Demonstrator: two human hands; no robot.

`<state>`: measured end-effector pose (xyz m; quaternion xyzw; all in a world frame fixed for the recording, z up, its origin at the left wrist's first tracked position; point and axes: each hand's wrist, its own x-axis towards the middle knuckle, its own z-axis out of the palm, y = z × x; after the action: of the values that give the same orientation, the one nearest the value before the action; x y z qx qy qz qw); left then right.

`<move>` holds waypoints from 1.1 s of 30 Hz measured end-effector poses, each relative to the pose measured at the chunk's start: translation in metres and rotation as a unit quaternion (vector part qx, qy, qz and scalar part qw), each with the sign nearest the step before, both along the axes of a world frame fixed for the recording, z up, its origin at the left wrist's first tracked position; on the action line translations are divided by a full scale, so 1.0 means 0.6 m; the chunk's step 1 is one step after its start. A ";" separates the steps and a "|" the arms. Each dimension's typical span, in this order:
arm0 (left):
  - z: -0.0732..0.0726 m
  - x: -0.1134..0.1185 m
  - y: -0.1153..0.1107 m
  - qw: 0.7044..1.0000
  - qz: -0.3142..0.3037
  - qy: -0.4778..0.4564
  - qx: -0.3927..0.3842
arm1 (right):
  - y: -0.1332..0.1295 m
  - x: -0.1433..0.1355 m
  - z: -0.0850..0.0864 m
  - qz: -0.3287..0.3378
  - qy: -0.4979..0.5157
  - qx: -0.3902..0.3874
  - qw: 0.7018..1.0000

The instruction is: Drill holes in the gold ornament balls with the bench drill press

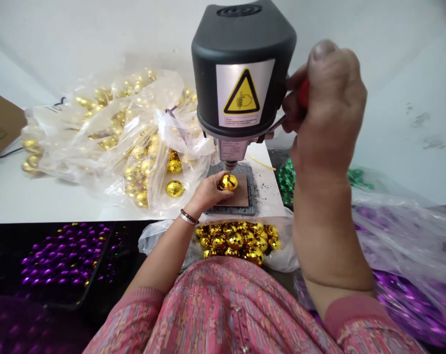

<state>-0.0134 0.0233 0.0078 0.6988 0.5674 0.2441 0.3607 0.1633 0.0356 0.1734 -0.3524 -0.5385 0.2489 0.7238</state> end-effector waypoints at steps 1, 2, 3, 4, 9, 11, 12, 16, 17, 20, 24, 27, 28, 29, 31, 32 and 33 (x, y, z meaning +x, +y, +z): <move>-0.001 0.001 0.000 1.000 0.000 0.004 0.002 | -0.012 0.003 -0.012 -0.007 -0.016 0.025 1.000; -0.001 0.002 -0.001 1.000 -0.001 0.008 0.004 | -0.025 0.006 -0.025 -0.012 -0.032 0.039 0.999; -0.001 0.003 -0.001 1.000 -0.002 0.013 0.005 | -0.037 0.009 -0.037 -0.014 -0.049 0.042 0.998; -0.001 0.003 -0.001 1.000 -0.001 0.017 0.007 | -0.048 0.012 -0.049 -0.016 -0.062 0.038 0.997; -0.005 0.005 0.000 1.000 0.000 0.021 0.010 | -0.074 0.018 -0.087 -0.025 -0.087 0.017 0.996; -0.006 0.006 0.000 1.000 -0.002 0.023 0.012 | -0.073 0.018 -0.093 -0.027 -0.088 0.014 0.996; -0.005 0.007 -0.001 1.000 -0.002 0.025 0.016 | -0.072 0.018 -0.095 -0.027 -0.086 0.014 0.996; 0.002 0.008 -0.004 0.998 -0.008 0.048 0.037 | -0.068 0.018 -0.102 -0.035 -0.067 0.014 0.997; 0.004 0.008 -0.005 0.998 -0.009 0.054 0.039 | -0.068 0.017 -0.104 -0.037 -0.063 0.014 0.997; 0.007 0.008 -0.007 0.998 -0.006 0.055 0.039 | -0.068 0.018 -0.108 -0.043 -0.068 0.013 0.997; 0.003 0.008 -0.006 0.998 -0.005 0.045 0.038 | -0.070 0.023 -0.116 -0.062 -0.105 0.016 0.992; 0.001 0.007 -0.006 0.998 -0.006 0.043 0.036 | -0.072 0.027 -0.123 -0.067 -0.120 0.018 0.990; 0.001 0.007 -0.006 0.999 -0.006 0.042 0.034 | -0.072 0.028 -0.124 -0.067 -0.122 0.018 0.990; 0.001 0.007 -0.006 0.999 -0.006 0.039 0.032 | -0.073 0.028 -0.126 -0.067 -0.123 0.019 0.990; 0.001 0.007 -0.007 0.999 -0.006 0.035 0.029 | -0.074 0.028 -0.129 -0.067 -0.115 0.024 0.991; 0.001 0.007 -0.007 0.999 -0.007 0.033 0.028 | -0.075 0.028 -0.130 -0.067 -0.112 0.024 0.991; 0.000 0.007 -0.007 0.999 -0.007 0.032 0.027 | -0.076 0.027 -0.131 -0.067 -0.110 0.024 0.991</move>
<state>-0.0091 0.0189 0.0079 0.7199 0.5665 0.2344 0.3254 0.1797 -0.0099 0.0948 -0.3956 -0.5956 0.1470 0.6834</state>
